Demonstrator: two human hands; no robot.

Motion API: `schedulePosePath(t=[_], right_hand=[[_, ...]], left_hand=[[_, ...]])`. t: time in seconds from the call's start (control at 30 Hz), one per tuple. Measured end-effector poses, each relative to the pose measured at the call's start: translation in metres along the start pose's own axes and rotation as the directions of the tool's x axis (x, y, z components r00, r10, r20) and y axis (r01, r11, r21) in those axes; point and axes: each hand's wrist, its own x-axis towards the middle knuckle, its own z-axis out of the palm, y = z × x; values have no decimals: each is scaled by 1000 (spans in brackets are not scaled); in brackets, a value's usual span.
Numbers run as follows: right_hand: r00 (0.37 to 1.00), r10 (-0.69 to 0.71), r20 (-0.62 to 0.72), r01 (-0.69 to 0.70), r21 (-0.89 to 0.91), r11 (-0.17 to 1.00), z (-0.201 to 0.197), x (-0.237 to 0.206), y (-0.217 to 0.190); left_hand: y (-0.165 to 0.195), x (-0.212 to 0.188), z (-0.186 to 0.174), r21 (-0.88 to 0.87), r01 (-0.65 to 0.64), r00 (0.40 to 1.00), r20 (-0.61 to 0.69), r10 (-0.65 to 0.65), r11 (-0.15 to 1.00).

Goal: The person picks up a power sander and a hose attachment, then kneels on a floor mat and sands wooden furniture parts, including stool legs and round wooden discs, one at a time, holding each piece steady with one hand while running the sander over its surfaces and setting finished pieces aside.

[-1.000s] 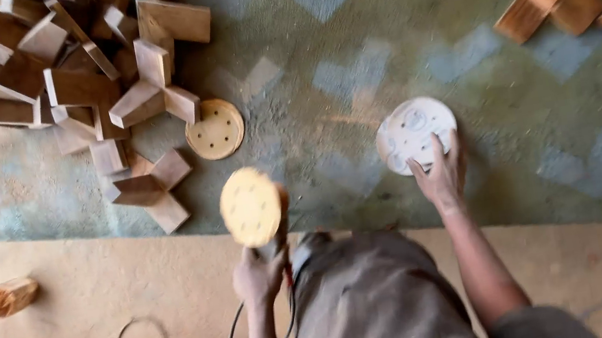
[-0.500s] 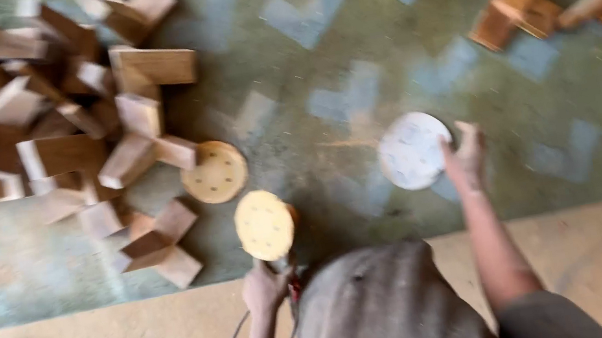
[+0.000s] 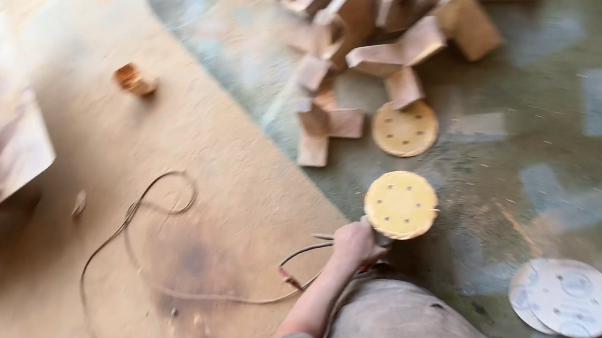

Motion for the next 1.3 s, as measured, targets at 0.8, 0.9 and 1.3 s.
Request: schedulePosePath(t=[0.8, 0.9, 1.3], right_hand=[[530, -758, 379, 577, 494, 651, 183, -72, -554], [832, -555, 6, 408, 672, 618, 129, -48, -499], [772, 363, -521, 10, 581, 814, -164, -118, -85]], left_hand=[[-46, 43, -26, 37, -223, 939, 277, 204, 974], [-57, 58, -32, 3, -286, 927, 255, 276, 958], [-41, 54, -64, 169, -371, 874, 395, 282, 913]])
